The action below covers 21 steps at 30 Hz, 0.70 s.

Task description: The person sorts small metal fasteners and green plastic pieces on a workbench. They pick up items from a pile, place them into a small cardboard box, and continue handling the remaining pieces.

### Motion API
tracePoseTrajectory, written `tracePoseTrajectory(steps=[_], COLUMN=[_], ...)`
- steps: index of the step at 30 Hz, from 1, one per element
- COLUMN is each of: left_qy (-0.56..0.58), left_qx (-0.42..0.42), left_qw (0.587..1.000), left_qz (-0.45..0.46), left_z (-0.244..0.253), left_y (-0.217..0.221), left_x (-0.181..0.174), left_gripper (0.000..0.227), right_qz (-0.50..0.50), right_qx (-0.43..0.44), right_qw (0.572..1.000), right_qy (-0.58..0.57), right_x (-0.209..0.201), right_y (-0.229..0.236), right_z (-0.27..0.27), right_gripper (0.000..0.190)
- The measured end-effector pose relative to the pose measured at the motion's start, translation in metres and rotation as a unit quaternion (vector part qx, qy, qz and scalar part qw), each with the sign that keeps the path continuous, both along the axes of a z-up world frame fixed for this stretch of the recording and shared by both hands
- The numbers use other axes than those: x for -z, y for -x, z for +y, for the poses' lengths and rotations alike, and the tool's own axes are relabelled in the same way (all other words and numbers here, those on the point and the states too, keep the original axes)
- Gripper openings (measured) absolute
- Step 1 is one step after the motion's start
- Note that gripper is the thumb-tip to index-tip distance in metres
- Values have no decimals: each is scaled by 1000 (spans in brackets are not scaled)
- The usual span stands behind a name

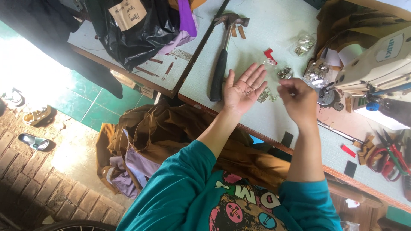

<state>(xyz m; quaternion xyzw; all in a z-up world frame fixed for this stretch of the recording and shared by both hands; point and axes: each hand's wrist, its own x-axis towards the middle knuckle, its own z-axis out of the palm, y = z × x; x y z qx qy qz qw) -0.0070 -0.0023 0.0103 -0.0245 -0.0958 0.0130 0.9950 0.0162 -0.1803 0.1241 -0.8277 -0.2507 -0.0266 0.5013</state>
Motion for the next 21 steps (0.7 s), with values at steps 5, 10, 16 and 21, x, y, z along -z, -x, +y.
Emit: tracePoseTrajectory(steps=[5, 10, 16, 21], left_qy=[-6, -23, -16, -13], left_qx=[8, 7, 9, 5], left_qw=[1000, 999, 999, 999], left_qz=[17, 33, 34, 44], left_z=[2, 3, 3, 3], left_y=[-1, 2, 0, 0], left_x=[0, -4, -3, -4], left_gripper=[83, 84, 83, 84], right_qz=[-41, -68, -119, -143], right_qx=[40, 30, 26, 7], right_qw=[989, 983, 973, 963], right_qy=[135, 165, 196, 230], right_x=[24, 40, 27, 22], right_y=[2, 4, 10, 13], right_z=[-35, -31, -12, -10], right_gripper=[10, 12, 19, 17])
